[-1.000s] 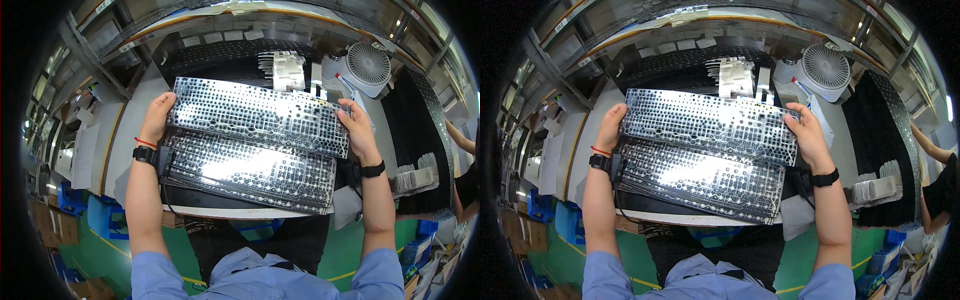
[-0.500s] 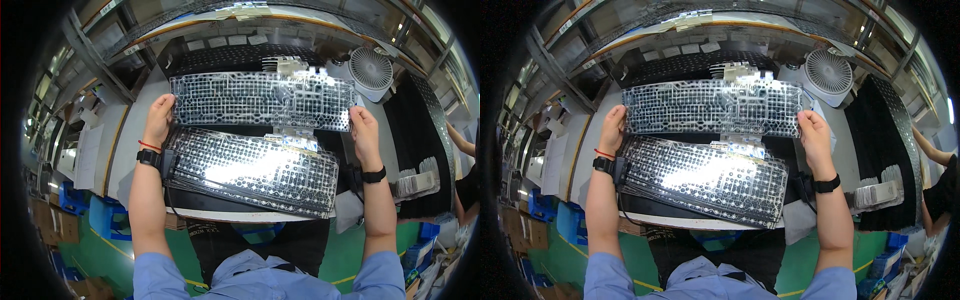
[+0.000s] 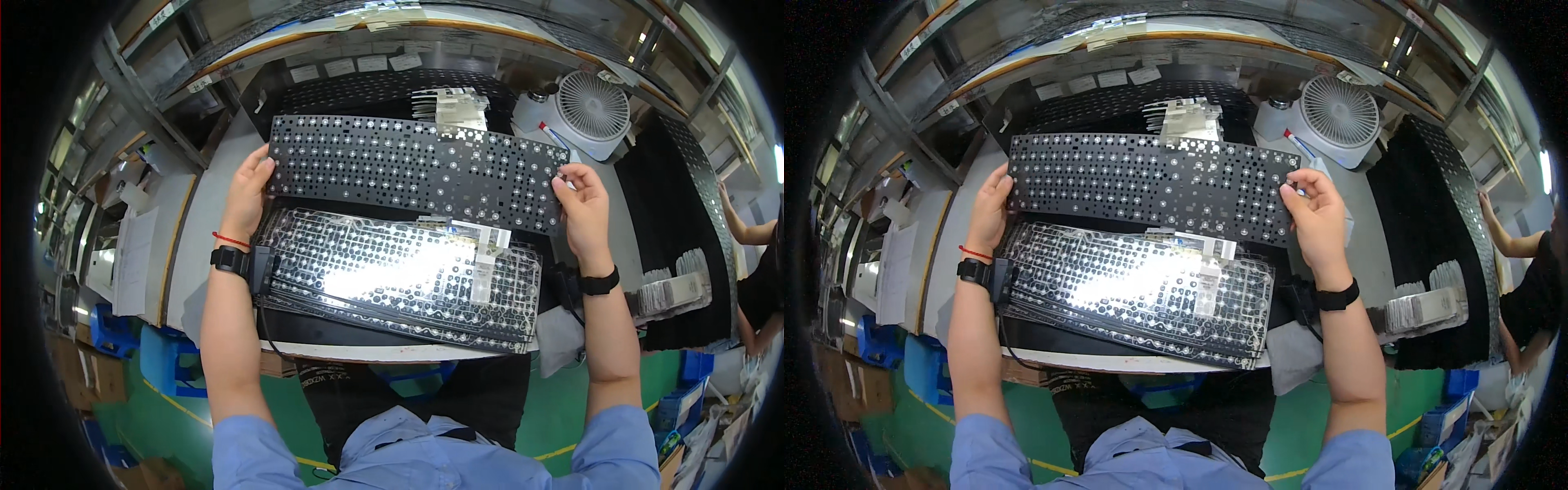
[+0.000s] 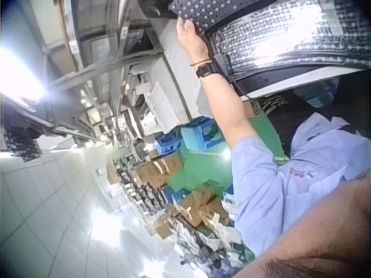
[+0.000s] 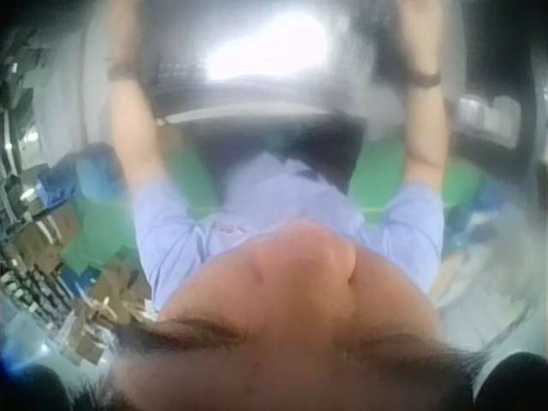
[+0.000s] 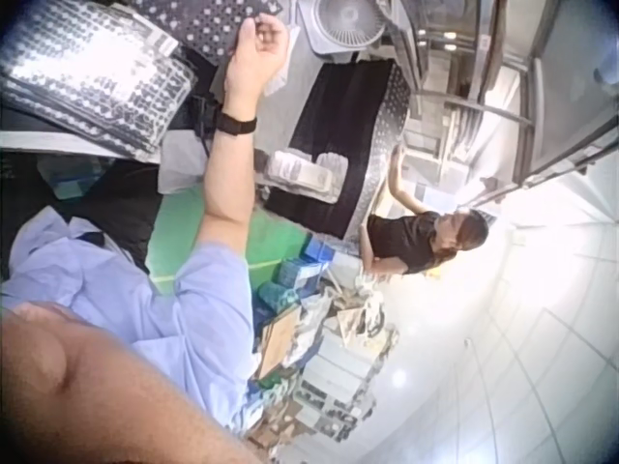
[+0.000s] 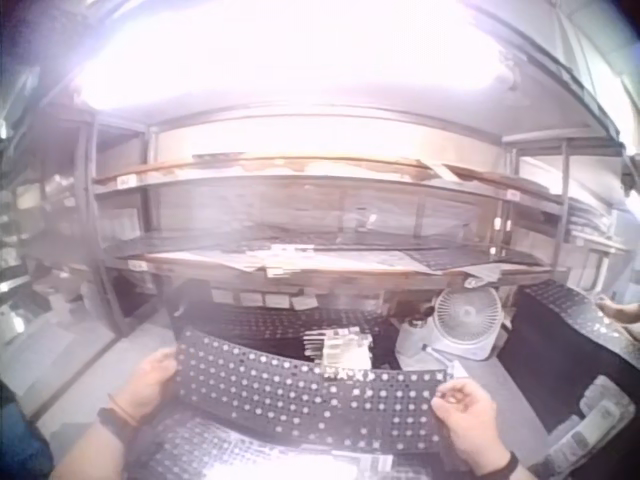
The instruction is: Sorting and stacking reflective keyboard membrane layers.
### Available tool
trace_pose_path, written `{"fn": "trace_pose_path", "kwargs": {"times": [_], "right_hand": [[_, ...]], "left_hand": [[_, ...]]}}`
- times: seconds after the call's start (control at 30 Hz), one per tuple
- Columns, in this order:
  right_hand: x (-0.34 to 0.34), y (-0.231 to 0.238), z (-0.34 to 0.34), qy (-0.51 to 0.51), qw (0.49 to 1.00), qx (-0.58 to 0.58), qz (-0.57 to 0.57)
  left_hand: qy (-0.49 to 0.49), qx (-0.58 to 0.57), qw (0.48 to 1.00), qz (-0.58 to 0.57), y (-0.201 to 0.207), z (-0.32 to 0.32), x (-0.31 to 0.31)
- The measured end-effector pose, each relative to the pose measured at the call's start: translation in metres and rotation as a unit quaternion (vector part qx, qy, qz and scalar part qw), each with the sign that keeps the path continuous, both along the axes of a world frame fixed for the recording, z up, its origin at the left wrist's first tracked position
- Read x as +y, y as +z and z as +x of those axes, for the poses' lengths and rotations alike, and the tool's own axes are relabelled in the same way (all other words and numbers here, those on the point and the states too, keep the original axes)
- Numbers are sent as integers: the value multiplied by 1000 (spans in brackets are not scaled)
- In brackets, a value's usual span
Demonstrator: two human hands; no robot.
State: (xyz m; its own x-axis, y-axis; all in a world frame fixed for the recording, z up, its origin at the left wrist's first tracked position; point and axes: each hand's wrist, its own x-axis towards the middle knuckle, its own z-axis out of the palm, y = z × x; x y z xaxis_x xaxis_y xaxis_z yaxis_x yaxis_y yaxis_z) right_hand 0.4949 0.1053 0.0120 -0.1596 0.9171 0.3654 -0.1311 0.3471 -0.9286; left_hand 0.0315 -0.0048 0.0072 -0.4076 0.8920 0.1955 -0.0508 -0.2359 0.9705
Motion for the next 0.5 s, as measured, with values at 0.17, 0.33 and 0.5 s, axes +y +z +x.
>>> {"fn": "trace_pose_path", "kwargs": {"times": [0.17, 0.33, 0.5], "right_hand": [[6, -8, 7, 25, 999, -6, 31], [-3, -2, 0, 11, 991, 53, 120], [-8, 5, 6, 40, 995, 60, 73]], "left_hand": [[-28, 67, 995, -63, -12, -25, 1], [-30, 22, 999, -9, -13, -23, 0], [-35, -19, 999, 5, -14, -32, 1]]}}
